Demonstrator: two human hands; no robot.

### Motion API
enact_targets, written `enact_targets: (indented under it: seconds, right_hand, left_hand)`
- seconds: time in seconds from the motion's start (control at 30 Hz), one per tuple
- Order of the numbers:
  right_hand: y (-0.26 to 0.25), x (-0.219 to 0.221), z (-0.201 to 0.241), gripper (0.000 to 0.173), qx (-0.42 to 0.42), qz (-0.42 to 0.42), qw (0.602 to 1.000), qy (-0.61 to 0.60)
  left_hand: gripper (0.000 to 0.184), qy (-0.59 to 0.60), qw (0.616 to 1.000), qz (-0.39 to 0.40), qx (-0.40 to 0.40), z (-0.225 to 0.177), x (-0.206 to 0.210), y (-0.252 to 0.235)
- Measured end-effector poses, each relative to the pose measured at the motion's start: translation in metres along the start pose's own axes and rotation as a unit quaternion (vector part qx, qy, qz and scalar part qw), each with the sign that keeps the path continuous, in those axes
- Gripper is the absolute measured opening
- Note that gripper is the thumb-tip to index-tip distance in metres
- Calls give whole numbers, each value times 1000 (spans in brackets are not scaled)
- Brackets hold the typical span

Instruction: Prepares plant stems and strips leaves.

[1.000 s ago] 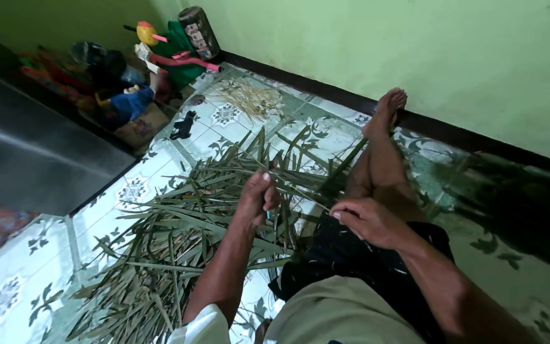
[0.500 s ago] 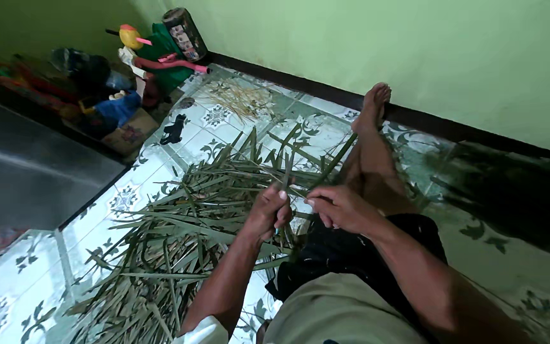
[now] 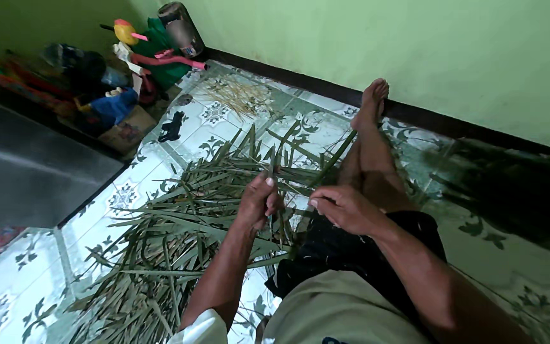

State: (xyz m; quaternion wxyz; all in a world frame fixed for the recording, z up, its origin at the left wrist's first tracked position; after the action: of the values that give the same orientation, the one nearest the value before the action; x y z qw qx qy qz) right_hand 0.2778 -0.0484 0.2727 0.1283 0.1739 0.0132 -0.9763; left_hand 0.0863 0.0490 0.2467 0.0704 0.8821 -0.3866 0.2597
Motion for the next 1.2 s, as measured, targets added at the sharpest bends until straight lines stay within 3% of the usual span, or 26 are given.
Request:
enact_targets:
  seconds: [0.3, 0.43, 0.53, 0.6, 1.2]
  right_hand:
    - [8, -2, -3, 25, 3, 22, 1000, -17]
    - [8, -3, -6, 26, 11, 24, 999, -38]
    - [5, -2, -3, 26, 24, 34, 998, -47]
    - [4, -2, -1, 27, 24, 33, 999, -36]
    - [12, -4, -5, 27, 22, 31, 999, -4]
  left_hand:
    - [35, -47, 995, -78, 30, -24, -23, -2]
    - [39, -44, 997, -58, 24, -33, -28, 2]
    - [50, -37, 999, 5, -21, -21, -10, 5]
    - [47, -36, 999, 15, -30, -16, -2, 5]
    - [34, -71, 994, -79, 23, -37, -29, -2]
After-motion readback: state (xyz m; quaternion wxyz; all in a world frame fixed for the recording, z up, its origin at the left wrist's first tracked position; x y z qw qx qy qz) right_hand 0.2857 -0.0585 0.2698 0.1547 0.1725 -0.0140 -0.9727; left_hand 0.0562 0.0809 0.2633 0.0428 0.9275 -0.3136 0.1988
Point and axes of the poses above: each hand's wrist, its own y-axis away from the middle knuckle, its own x-axis out of the palm, z = x × y, the point moved 4 cm from there along -y, towards the middle knuckle, and after that the axes turned 7 degrees about z, right-handed, at the moved point
